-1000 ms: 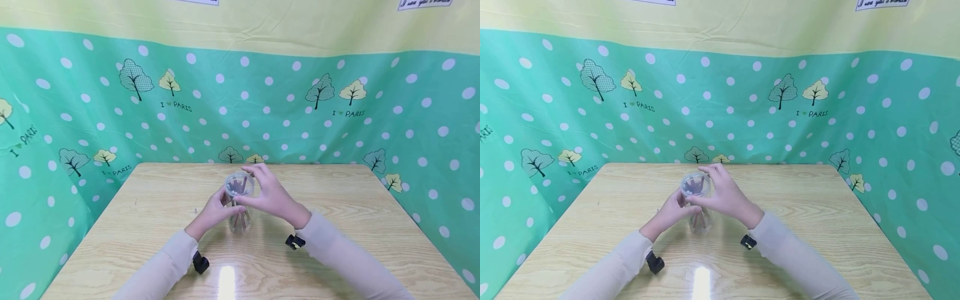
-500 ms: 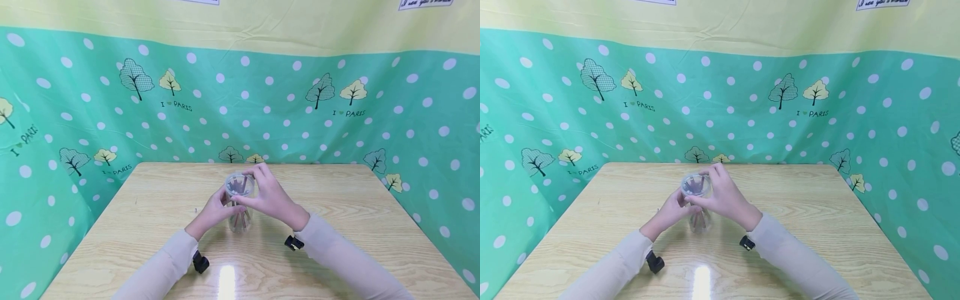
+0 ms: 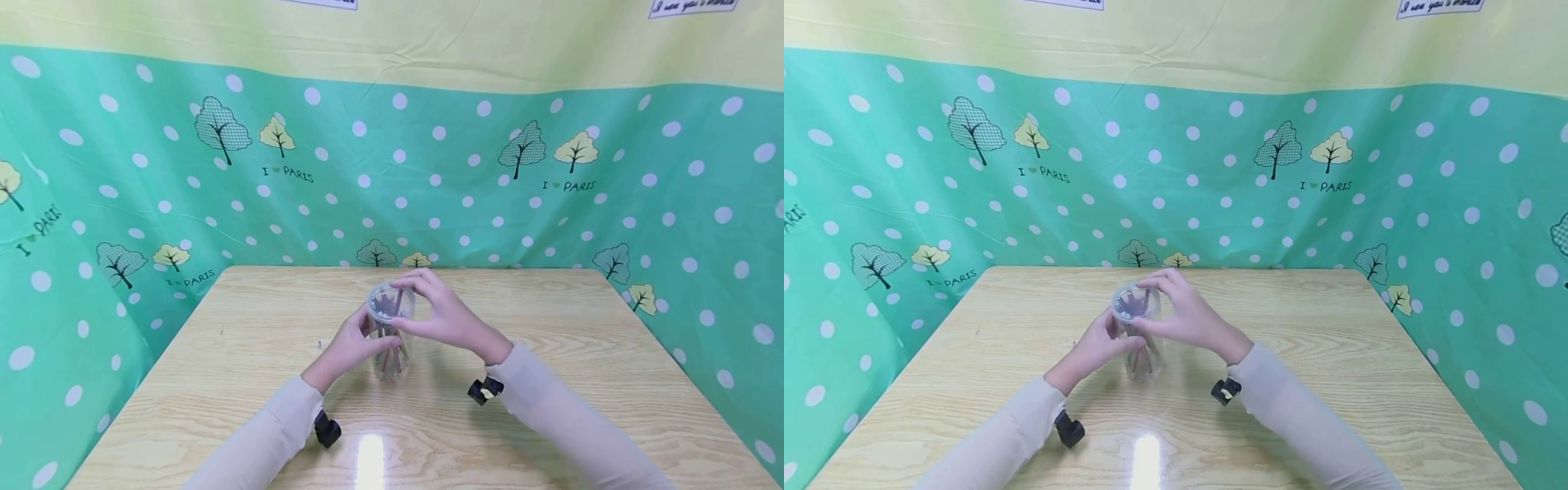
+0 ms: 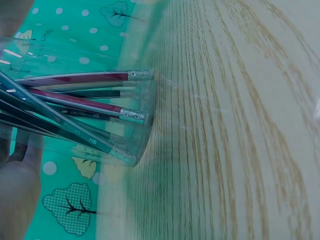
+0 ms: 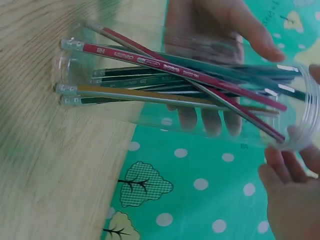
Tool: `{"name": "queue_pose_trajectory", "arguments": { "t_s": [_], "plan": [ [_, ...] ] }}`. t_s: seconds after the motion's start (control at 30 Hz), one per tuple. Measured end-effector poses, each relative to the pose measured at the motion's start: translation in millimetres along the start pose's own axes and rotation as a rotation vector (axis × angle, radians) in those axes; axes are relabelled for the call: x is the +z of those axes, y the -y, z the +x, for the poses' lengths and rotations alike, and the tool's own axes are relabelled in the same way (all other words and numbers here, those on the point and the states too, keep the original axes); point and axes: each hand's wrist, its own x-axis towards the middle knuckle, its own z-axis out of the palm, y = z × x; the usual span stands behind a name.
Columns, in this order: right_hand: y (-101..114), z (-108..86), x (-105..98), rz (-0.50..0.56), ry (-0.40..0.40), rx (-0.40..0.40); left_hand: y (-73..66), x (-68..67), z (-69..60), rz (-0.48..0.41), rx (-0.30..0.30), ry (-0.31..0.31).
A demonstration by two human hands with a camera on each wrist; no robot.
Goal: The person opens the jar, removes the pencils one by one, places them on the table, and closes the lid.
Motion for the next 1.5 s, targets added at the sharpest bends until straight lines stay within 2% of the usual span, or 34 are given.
{"name": "queue_pose_trajectory", "arguments": {
  "t_s": [0.2,0.33,0.43,0.53,0.73,0.87,1.13,1.5],
  "plan": [
    [-8,-1.1,-4,0.153,0.078,0.001,-0.1,0.8,0.3,0.001,0.001,-0.013],
    [-10,-2.2,-5,0.184,0.115,0.005,-0.3,1.0,0.3,0.008,0.007,-0.015],
    [-9,-3.0,-6,0.148,0.122,0.015,-0.5,1.0,0.3,0.013,0.008,-0.009],
    [-6,-2.1,-6,0.081,0.094,0.024,-0.7,0.9,0.2,0.016,0.008,-0.005],
    [1,0.9,-1,-0.083,-0.066,0.026,0.7,0.1,0.3,0.012,0.016,-0.002],
    [4,1.8,2,-0.142,-0.153,0.028,1.7,0.3,0.8,0.014,0.014,-0.001],
    [9,-0.1,8,-0.183,-0.127,0.072,0.0,0.6,0.2,0.008,0.003,-0.003],
    [10,0.0,13,-0.205,-0.134,0.036,0.0,0.5,-0.4,0.002,0.016,0.007]
  ]
}}
